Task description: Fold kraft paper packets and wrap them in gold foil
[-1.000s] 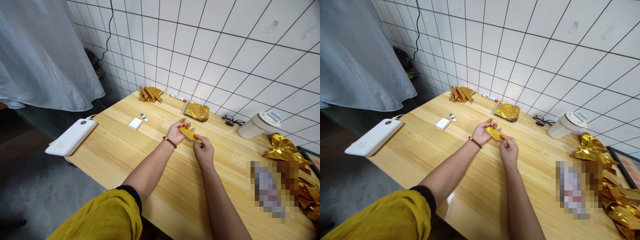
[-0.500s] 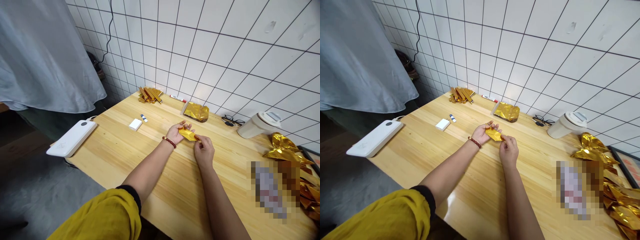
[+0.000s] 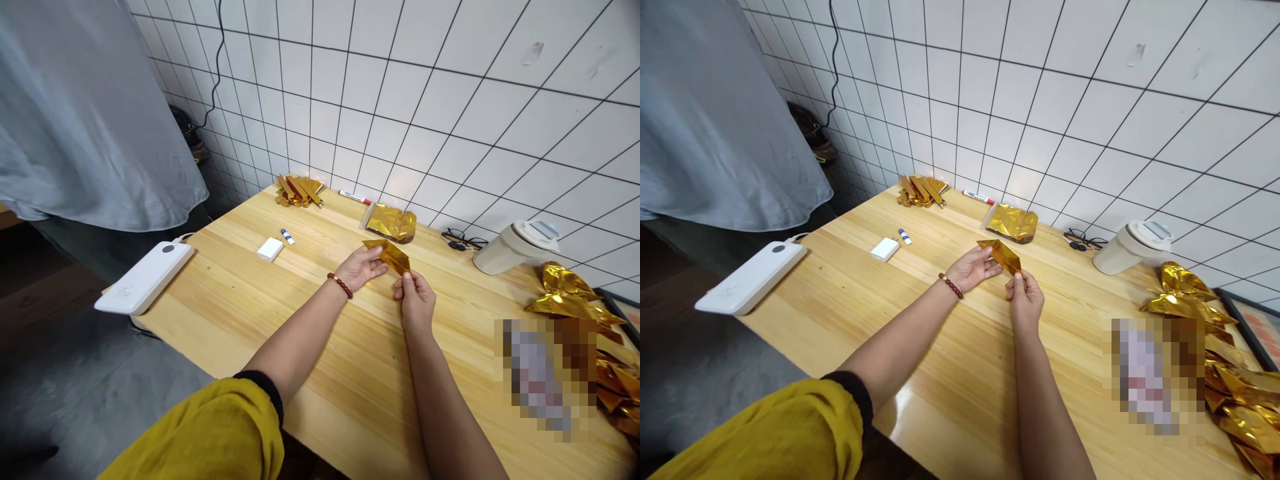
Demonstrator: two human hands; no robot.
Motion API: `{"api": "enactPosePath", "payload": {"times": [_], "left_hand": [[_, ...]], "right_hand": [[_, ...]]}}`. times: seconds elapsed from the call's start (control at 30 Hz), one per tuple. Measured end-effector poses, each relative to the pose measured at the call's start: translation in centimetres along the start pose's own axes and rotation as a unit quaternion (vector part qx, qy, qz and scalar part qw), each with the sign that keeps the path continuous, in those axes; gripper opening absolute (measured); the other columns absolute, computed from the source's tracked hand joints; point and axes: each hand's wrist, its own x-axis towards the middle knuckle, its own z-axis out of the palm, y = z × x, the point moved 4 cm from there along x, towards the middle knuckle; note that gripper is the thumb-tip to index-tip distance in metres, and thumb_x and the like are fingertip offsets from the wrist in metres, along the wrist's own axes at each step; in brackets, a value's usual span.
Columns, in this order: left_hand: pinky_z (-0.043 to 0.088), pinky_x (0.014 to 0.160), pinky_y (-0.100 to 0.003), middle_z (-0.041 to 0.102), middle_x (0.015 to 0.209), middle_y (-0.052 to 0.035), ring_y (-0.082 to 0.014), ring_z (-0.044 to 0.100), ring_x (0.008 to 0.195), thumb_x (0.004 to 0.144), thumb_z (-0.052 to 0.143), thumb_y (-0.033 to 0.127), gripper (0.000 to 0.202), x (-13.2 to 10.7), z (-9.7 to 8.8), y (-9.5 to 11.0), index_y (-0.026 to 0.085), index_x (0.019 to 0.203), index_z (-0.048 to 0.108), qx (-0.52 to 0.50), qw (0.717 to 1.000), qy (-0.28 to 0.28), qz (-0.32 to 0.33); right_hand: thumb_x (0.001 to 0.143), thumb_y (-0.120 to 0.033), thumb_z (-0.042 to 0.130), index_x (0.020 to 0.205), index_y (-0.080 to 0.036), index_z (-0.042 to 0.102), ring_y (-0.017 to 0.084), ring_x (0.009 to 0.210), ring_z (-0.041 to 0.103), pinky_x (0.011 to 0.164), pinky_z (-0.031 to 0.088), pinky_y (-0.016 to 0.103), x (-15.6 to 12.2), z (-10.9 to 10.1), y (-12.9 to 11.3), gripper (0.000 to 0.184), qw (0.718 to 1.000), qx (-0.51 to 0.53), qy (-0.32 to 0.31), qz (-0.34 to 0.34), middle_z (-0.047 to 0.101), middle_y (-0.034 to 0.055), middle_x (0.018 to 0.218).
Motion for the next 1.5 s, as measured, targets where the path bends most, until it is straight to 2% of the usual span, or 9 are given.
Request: {"api": "enactPosePath", "payload": {"times": [0.1, 0.3, 0.4, 0.6, 0.77, 0.97, 1.1, 1.37, 1.5], "left_hand": [[0.047, 0.092, -0.035, 0.071, 0.092, -0.0064, -0.0145, 0.065, 0.083, 0.068, 0.080, 0.016, 0.026, 0.2, -0.2, -0.5, 0.015, 0.090, 0.068, 0.055, 0.998, 0.001, 0.005], [0.048, 0.089, -0.035, 0.072, 0.091, -0.0086, -0.0143, 0.065, 0.080, 0.069, 0.080, 0.019, 0.024, 0.4, -0.4, -0.8, 0.012, 0.089, 0.069, 0.067, 0.997, 0.024, 0.012], [0.048, 0.088, -0.035, 0.071, 0.088, -0.0079, -0.0143, 0.065, 0.079, 0.069, 0.082, 0.023, 0.025, 0.3, -0.4, -0.8, 0.012, 0.087, 0.069, 0.064, 0.997, 0.036, 0.014], [0.045, 0.087, -0.032, 0.071, 0.084, -0.0074, -0.0145, 0.064, 0.080, 0.057, 0.087, 0.020, 0.032, 0.3, 0.0, -1.3, 0.010, 0.082, 0.072, 0.117, 0.993, -0.007, 0.027], [0.044, 0.090, -0.034, 0.072, 0.082, -0.0073, -0.0155, 0.064, 0.081, 0.054, 0.088, 0.021, 0.031, 0.4, -0.1, -1.7, 0.009, 0.079, 0.073, 0.126, 0.991, -0.001, 0.033], [0.046, 0.092, -0.039, 0.072, 0.088, -0.0089, -0.0177, 0.066, 0.084, 0.066, 0.084, 0.032, 0.032, 0.5, -0.4, -0.9, 0.012, 0.087, 0.071, 0.071, 0.996, 0.037, 0.041], [0.046, 0.093, -0.040, 0.071, 0.086, -0.0075, -0.0168, 0.066, 0.083, 0.070, 0.081, 0.030, 0.027, 0.6, -0.7, -0.3, 0.013, 0.087, 0.069, 0.016, 0.994, 0.074, 0.074], [0.048, 0.092, -0.039, 0.068, 0.085, -0.0078, -0.0183, 0.064, 0.082, 0.079, 0.070, 0.046, 0.032, 0.6, -0.8, -0.2, 0.014, 0.084, 0.066, -0.027, 0.991, 0.126, 0.043], [0.048, 0.093, -0.040, 0.068, 0.088, -0.0088, -0.0200, 0.064, 0.088, 0.080, 0.068, 0.049, 0.035, 0.7, -0.8, -0.1, 0.015, 0.084, 0.065, -0.044, 0.991, 0.124, 0.033]], "right_hand": [[0.080, -0.055, 0.063, 0.089, -0.016, 0.064, 0.008, 0.045, 0.044, 0.047, 0.037, 0.022, 0.1, 0.0, 0.1, 0.040, 1.000, 0.007, -0.010, 0.009, 0.058, -0.0033, 0.060], [0.078, -0.053, 0.068, 0.100, -0.016, 0.064, 0.008, 0.048, 0.047, 0.050, 0.041, 0.022, 0.0, 0.2, 0.1, 0.043, 0.999, 0.022, -0.027, 0.013, 0.061, -0.0030, 0.064], [0.077, -0.051, 0.069, 0.093, -0.016, 0.065, 0.008, 0.047, 0.047, 0.049, 0.039, 0.022, 0.0, 0.1, 0.1, 0.039, 0.999, 0.016, -0.026, 0.017, 0.061, -0.0027, 0.062], [0.079, -0.056, 0.064, 0.087, -0.016, 0.063, 0.008, 0.045, 0.046, 0.047, 0.038, 0.022, -0.1, 0.1, -0.2, 0.040, 0.999, 0.013, -0.020, 0.028, 0.061, -0.0022, 0.058], [0.074, -0.053, 0.071, 0.093, -0.017, 0.063, 0.009, 0.047, 0.048, 0.049, 0.041, 0.023, 0.0, 0.2, -0.2, 0.041, 0.999, 0.021, -0.029, 0.019, 0.062, -0.0028, 0.062], [0.077, -0.052, 0.067, 0.082, -0.017, 0.063, 0.008, 0.046, 0.047, 0.048, 0.040, 0.023, 0.1, 0.1, 0.3, 0.036, 0.999, 0.014, -0.028, 0.014, 0.061, -0.0023, 0.059], [0.076, -0.051, 0.068, 0.080, -0.017, 0.063, 0.008, 0.044, 0.046, 0.047, 0.039, 0.022, 0.1, 0.0, 0.2, 0.035, 0.999, 0.023, -0.021, 0.025, 0.060, -0.0027, 0.057], [0.074, -0.054, 0.069, 0.083, -0.017, 0.063, 0.008, 0.044, 0.046, 0.047, 0.039, 0.022, 0.2, 0.0, 0.2, 0.038, 0.999, 0.030, -0.006, 0.029, 0.061, -0.0026, 0.058], [0.075, -0.053, 0.068, 0.086, -0.017, 0.064, 0.008, 0.046, 0.048, 0.049, 0.041, 0.023, 0.2, -0.1, 0.4, 0.038, 0.999, 0.021, -0.006, 0.024, 0.062, -0.0016, 0.061]]}}
